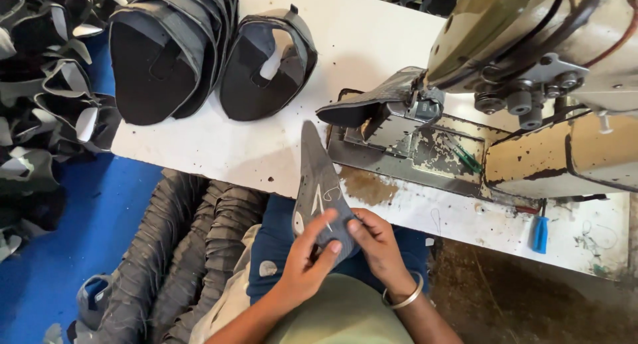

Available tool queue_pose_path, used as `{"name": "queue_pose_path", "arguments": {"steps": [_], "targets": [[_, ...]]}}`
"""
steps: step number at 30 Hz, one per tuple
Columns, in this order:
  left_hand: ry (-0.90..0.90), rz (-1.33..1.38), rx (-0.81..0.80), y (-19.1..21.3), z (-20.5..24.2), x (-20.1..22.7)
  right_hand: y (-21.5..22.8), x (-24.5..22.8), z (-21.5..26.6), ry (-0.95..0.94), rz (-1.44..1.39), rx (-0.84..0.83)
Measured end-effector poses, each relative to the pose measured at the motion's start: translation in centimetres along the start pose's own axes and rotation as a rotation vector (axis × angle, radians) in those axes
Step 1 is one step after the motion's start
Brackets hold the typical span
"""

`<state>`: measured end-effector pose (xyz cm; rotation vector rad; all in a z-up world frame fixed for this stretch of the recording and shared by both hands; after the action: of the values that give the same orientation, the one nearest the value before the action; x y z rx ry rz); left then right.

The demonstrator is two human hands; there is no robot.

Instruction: The person sews the straps of grey slippers using a sewing machine. They pick up a slipper, guide it under the needle, and then place it on a stack of finished slippers. This process is repeated for multiple slippers.

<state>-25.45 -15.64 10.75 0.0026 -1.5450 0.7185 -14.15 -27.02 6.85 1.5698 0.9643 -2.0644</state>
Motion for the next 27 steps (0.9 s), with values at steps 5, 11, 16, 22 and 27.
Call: {"name": "queue_pose_path", "arguments": {"steps": [5, 11, 16, 22, 27], "targets": [[0.355, -0.786, -0.116, -3.4, -1.1, -1.6, 3.2, -1.7, -0.1, 0.108, -0.004, 0.139], [-0.653, -0.854, -0.037, -10.9, -5.7, 6.7, 6.0, -6.5, -3.5, 0.174, 0.09, 0.321], [-0.364, -0.762, 0.003, -11.8, -12.8, 3.0, 9.3, -10.5, -8.3, 0.16, 0.34, 0.533], [-0.038, -0.492, 0.005, -11.4, -18.3, 2.7, 10.3, -12.0, -11.0, 0.459, -0.053, 0.52], [-0.186, -0.565, -0.035, -10.2, -19.5, 3.8, 10.9, -12.9, -10.4, 0.408, 0.003, 0.491]]}}
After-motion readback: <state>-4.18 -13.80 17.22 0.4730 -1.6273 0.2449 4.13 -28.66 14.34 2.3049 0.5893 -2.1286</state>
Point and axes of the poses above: each hand's wrist, its own z-axis away from the middle knuckle, its own y-axis out of the back of the hand, x = y × z, the point moved 8 cm from there along -z, towards the middle knuckle, and after that the axes turned 4 degrees about y, right-handed, at the moved point
